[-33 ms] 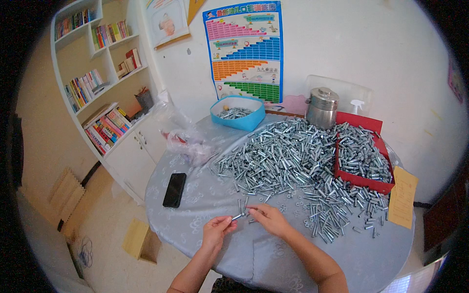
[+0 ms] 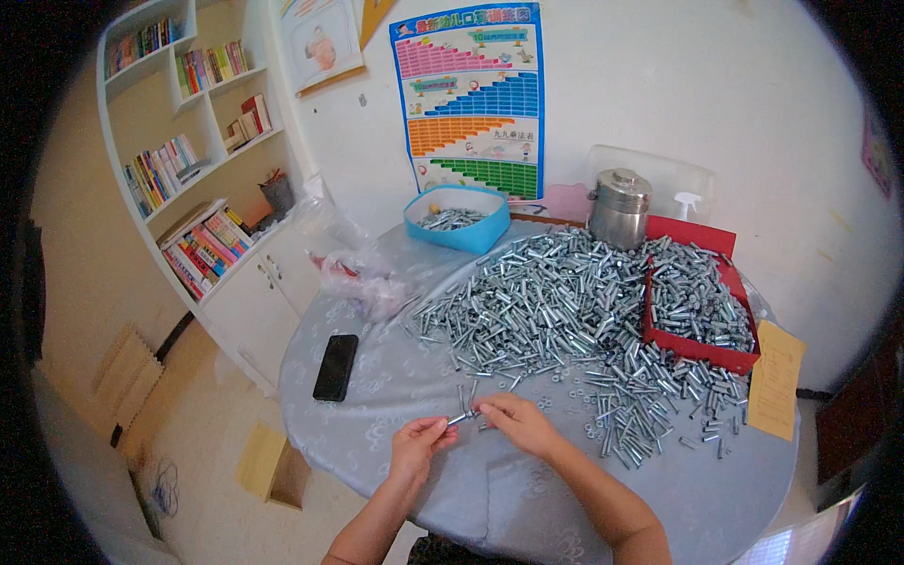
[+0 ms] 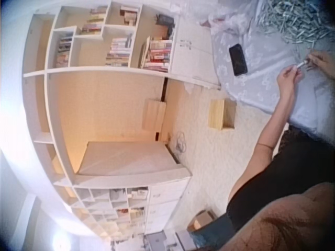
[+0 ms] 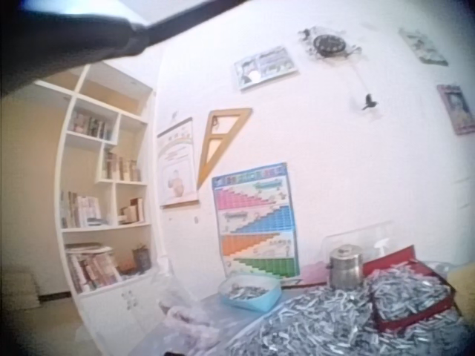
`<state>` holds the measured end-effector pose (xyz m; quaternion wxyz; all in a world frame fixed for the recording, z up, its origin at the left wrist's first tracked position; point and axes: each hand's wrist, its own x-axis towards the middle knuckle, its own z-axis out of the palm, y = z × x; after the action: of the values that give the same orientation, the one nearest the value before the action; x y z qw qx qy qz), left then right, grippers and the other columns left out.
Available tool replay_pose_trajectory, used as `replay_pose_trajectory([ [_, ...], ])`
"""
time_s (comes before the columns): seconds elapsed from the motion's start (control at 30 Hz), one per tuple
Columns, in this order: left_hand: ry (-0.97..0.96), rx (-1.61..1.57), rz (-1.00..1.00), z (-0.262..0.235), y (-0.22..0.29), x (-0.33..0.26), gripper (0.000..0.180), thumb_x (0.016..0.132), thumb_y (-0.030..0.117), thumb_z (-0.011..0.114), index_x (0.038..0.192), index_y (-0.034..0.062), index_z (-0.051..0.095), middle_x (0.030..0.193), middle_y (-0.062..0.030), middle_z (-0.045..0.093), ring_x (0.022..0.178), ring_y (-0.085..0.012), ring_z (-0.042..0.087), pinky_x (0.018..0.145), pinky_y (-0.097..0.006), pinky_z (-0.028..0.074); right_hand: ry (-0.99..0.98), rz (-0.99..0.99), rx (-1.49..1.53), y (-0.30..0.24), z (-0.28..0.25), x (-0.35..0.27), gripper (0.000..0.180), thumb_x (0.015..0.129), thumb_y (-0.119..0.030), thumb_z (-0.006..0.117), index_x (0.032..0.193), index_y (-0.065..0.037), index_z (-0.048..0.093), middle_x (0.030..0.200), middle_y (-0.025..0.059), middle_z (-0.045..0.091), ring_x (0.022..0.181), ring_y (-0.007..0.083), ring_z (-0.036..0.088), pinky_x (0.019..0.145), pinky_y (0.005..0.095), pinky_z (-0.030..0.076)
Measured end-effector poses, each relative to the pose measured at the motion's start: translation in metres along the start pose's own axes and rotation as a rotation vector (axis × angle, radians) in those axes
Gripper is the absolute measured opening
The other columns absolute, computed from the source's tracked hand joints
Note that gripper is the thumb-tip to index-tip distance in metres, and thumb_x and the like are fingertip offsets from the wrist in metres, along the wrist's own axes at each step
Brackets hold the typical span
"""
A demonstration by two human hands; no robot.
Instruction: The person is assembling metal fasteners by hand. They pick up bolts and nuts from a large pile on the table and screw them together. The assembled fasteners are then placed into a red box.
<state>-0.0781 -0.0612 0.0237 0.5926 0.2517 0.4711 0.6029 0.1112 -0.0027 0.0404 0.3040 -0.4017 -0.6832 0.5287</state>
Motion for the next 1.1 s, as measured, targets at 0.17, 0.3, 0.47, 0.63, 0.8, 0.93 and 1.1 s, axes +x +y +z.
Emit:
replay_pose_trajectory([
  [0.17,-0.043,0.142,0.099,0.018,0.001,-0.003,0.014,0.081,0.002,0.060,0.092,-0.0058,0.060,0.085,-0.0131,0.062,0.075,-0.0172,0.062,0.068,-0.026,0.053,0.017,0.158,0.163,-0.003,-0.010,-0.002,0.032,0.090,-0.028,0.049,0.097,0.001,0.062,0.085,0.0057,0.062,0.070,0.0111,0.056,0.067,0.0246,0.046],
  [0.3,-0.163,0.184,0.158,0.027,-0.003,0.002,0.016,0.081,0.001,0.060,0.095,-0.0046,0.059,0.087,-0.0130,0.063,0.077,-0.0171,0.062,0.069,-0.028,0.053,-0.077,0.116,0.245,-0.002,-0.015,-0.002,0.028,0.086,-0.023,0.056,0.103,0.000,0.059,0.083,0.0047,0.062,0.070,0.0105,0.057,0.066,0.0235,0.046],
  [0.47,-0.195,0.174,0.143,0.046,0.003,0.006,0.026,0.083,0.006,0.058,0.106,-0.0029,0.054,0.094,-0.0138,0.062,0.083,-0.0189,0.061,0.068,-0.030,0.053,0.301,0.064,0.346,0.013,-0.069,-0.001,0.026,0.080,-0.017,0.063,0.101,-0.002,0.060,0.081,0.0032,0.061,0.069,0.0097,0.057,0.062,0.0232,0.047],
  [0.63,-0.096,0.185,0.141,0.016,0.003,0.016,0.024,0.084,0.008,0.057,0.106,-0.0019,0.054,0.096,-0.0131,0.062,0.081,-0.0170,0.060,0.065,-0.028,0.052,0.912,-0.054,0.359,0.041,-0.199,0.005,0.019,0.082,-0.020,0.061,0.093,-0.004,0.061,0.071,0.0023,0.059,0.054,0.0094,0.053,0.047,0.0207,0.043],
  [0.8,-0.028,0.194,0.158,0.003,0.005,0.022,0.021,0.084,0.007,0.056,0.104,-0.0017,0.055,0.095,-0.0123,0.062,0.079,-0.0153,0.058,0.064,-0.027,0.052,1.248,-0.167,0.246,0.051,-0.315,-0.006,0.029,0.083,-0.014,0.057,0.108,0.000,0.056,0.073,0.0039,0.059,0.058,0.0100,0.055,0.045,0.0208,0.044],
  [0.93,-0.009,0.241,0.141,-0.001,0.012,0.029,0.020,0.084,0.008,0.056,0.102,-0.0009,0.056,0.094,-0.0105,0.063,0.080,-0.0144,0.058,0.064,-0.027,0.051,1.214,0.032,0.147,0.059,-0.351,-0.018,0.031,0.078,-0.005,0.052,0.109,0.000,0.057,0.075,0.0069,0.062,0.054,0.0107,0.054,0.045,0.0216,0.042],
  [1.1,-0.002,0.312,0.200,-0.014,0.009,0.045,0.017,0.084,0.011,0.057,0.098,0.0014,0.060,0.091,-0.0072,0.064,0.080,-0.0118,0.058,0.063,-0.024,0.049,1.162,-0.100,-0.244,0.053,-0.305,-0.024,0.024,0.078,-0.006,0.054,0.101,-0.002,0.063,0.075,0.0054,0.062,0.061,0.0094,0.053,0.054,0.0223,0.041],
])
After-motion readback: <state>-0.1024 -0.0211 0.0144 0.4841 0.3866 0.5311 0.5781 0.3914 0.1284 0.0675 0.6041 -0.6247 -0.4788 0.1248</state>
